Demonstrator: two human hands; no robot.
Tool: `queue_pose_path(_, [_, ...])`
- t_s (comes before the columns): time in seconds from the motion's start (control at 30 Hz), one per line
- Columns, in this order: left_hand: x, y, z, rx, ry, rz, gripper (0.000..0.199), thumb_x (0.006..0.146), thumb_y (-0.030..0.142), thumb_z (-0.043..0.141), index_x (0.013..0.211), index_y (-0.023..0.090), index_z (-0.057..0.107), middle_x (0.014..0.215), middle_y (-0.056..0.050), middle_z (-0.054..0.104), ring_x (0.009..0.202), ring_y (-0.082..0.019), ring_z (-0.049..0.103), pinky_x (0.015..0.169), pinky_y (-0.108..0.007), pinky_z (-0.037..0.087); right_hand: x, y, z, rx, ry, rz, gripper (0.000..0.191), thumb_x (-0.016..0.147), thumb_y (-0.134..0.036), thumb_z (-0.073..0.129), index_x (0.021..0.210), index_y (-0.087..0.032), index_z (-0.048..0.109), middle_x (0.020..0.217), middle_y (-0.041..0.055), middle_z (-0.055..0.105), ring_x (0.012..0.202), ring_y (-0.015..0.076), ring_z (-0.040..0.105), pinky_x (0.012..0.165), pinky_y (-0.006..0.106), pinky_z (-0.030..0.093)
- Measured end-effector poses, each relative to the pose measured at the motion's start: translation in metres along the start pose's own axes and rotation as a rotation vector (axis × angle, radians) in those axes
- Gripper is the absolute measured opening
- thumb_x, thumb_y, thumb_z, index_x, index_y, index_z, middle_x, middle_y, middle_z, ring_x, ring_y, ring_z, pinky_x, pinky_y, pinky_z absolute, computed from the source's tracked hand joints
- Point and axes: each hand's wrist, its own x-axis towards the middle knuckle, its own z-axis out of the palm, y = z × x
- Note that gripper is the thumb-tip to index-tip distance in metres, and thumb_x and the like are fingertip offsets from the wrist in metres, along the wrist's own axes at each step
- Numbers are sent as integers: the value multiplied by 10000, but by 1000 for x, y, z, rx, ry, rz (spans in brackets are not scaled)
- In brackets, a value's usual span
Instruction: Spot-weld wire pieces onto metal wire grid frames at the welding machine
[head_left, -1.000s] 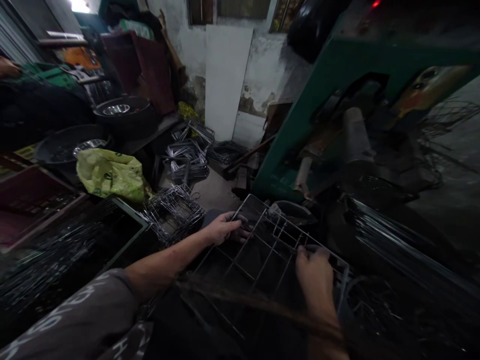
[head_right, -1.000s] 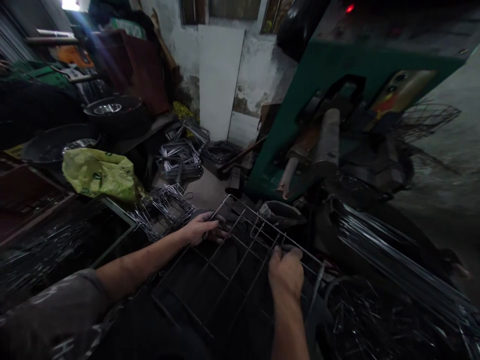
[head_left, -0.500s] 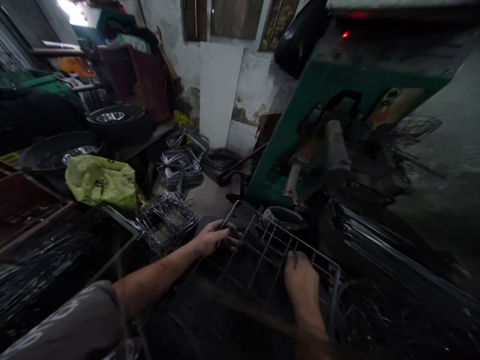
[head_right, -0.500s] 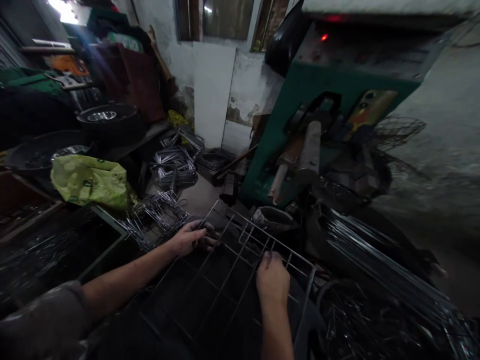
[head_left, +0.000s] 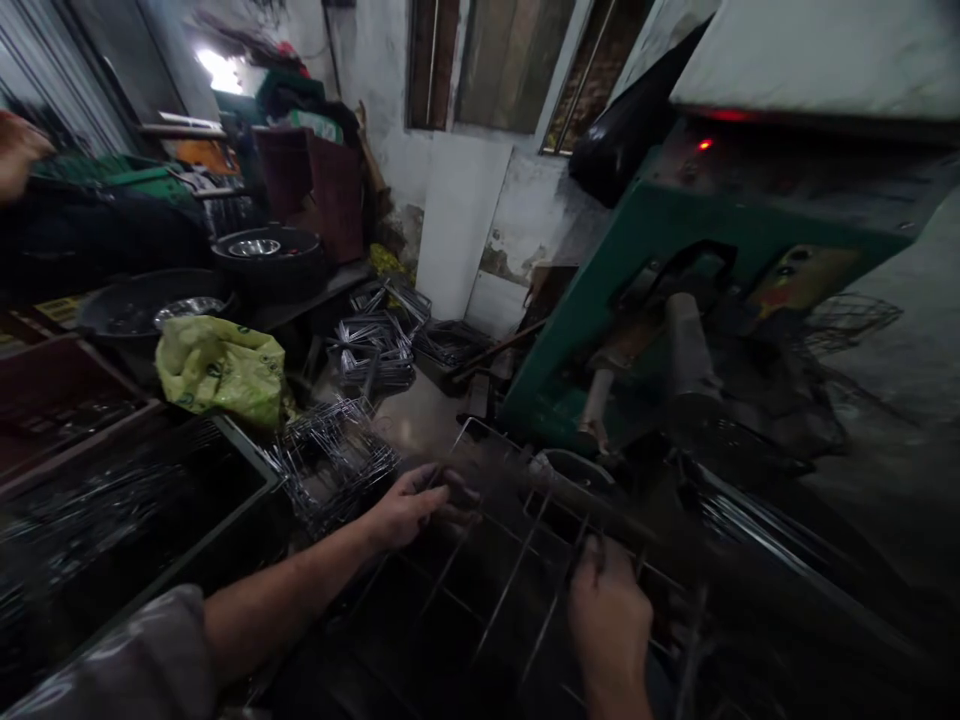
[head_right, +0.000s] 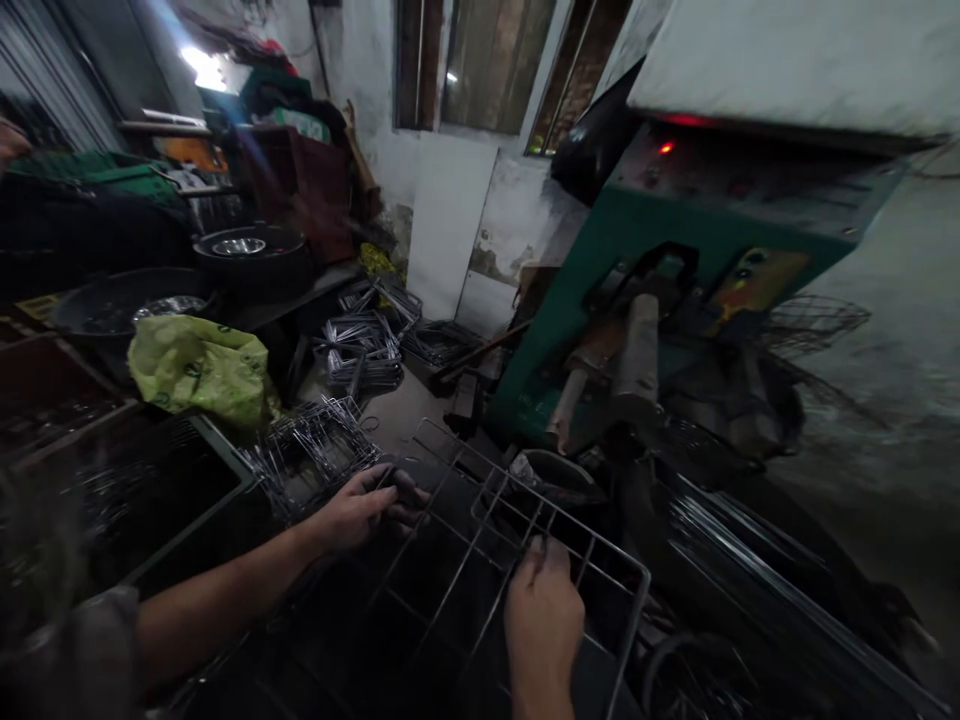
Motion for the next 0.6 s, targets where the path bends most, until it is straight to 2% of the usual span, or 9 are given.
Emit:
queue_pose_path(0.2, [3, -2, -13, -26, 60, -10, 230, 790, 233, 665, 965, 135, 553, 1009, -146, 677, 835, -278, 688, 674, -380, 542, 10, -18, 2, -45, -125, 34, 347, 954, -286, 268, 1110, -124, 532, 885, 117, 650, 743, 219, 621, 602, 277, 391])
queue_pose_path(0.33, [10, -6, -20, -66, 98, -1, 241, 786, 235, 671, 976, 143, 555, 991, -144, 681, 848, -301, 686, 656, -377, 538, 23, -21, 9, -102, -147, 15, 367, 957, -299, 253, 1120, -127, 533, 841, 114, 652, 735, 220, 629, 602, 280, 400])
queue_pose_path(0.6, [37, -10, -14, -87, 138, 6, 299, 749, 242, 704, 975, 128, 546, 962, -135, 681, 818, -286, 690, 635, -362, 546, 52, -33, -8, -164, -177, 14, 368, 955, -284, 255, 1118, -133, 548, 860, 126, 654, 796, 235, 632, 628, 286, 412])
